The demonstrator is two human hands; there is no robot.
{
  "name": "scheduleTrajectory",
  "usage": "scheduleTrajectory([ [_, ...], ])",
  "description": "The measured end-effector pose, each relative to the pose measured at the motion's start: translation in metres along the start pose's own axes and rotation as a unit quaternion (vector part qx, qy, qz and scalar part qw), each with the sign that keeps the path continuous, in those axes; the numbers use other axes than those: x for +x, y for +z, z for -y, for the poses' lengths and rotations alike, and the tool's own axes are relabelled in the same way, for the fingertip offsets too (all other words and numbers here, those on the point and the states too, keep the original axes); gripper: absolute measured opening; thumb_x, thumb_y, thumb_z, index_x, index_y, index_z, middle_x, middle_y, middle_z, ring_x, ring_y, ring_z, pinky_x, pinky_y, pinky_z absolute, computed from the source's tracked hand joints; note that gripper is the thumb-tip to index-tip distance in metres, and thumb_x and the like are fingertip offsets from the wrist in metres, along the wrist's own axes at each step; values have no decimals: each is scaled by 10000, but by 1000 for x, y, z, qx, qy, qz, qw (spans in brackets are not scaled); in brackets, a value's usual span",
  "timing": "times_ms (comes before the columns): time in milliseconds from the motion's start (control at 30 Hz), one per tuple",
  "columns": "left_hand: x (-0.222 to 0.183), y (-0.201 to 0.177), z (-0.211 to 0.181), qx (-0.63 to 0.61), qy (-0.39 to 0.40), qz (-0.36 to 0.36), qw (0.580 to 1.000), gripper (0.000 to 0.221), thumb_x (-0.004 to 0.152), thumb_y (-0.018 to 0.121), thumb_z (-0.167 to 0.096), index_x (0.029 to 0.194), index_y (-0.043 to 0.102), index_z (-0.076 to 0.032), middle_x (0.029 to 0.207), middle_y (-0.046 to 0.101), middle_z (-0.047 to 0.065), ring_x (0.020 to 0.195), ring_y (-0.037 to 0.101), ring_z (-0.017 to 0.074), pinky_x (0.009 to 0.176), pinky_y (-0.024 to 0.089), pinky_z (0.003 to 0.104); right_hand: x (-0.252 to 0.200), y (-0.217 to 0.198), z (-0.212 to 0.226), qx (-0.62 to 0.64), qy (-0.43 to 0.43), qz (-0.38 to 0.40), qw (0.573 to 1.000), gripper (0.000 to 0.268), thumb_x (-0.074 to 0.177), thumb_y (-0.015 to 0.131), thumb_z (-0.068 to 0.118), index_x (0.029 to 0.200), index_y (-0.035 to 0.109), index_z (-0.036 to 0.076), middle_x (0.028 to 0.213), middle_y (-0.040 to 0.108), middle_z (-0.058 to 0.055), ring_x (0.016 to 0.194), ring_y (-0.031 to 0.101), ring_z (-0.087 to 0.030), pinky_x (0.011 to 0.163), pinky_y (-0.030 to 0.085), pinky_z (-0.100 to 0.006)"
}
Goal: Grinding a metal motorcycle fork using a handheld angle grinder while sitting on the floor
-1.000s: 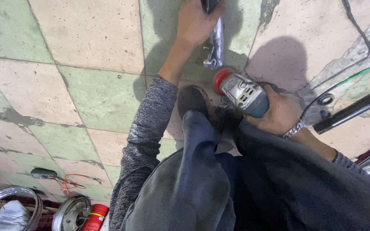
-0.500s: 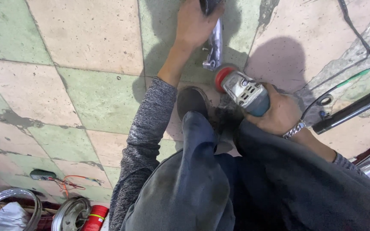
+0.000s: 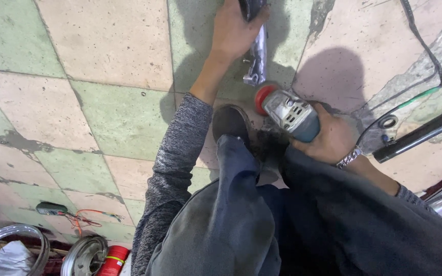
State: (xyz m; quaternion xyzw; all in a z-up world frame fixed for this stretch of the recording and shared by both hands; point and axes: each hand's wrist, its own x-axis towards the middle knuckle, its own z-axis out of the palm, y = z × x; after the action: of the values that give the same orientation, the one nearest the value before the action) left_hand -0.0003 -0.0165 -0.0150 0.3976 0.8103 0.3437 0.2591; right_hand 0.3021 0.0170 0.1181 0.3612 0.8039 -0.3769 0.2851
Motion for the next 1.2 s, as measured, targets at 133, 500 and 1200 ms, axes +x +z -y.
scheduleTrajectory([
  [133,0,-4,0,-11,20,-10,1000,336,888,744,-358,1044,619,-87,844,718,65,631,676,195,616,567,337,-1,0,-12,28,-23,-77,996,827,646,887,379,1300,579,-23,918,725,-197,706,717,-362,617,587,-426],
  [500,-30,-60,-1,323,373,214,843,743,809,763,46,1465,557,-233,1659,317,27,1514,266,237,1217,310,515,-33,-24,-28,97,58,-166,980,821,654,906,229,1323,582,-118,971,708,-275,786,695,-411,691,555,-458],
  [1200,-3,-95,-109,207,271,6,940,337,634,821,-78,931,666,-118,823,618,6,774,561,198,777,417,334,-62,-89,2,247,-123,-271,922,741,617,874,136,1265,583,-73,1078,720,-196,868,724,-312,776,575,-383],
])
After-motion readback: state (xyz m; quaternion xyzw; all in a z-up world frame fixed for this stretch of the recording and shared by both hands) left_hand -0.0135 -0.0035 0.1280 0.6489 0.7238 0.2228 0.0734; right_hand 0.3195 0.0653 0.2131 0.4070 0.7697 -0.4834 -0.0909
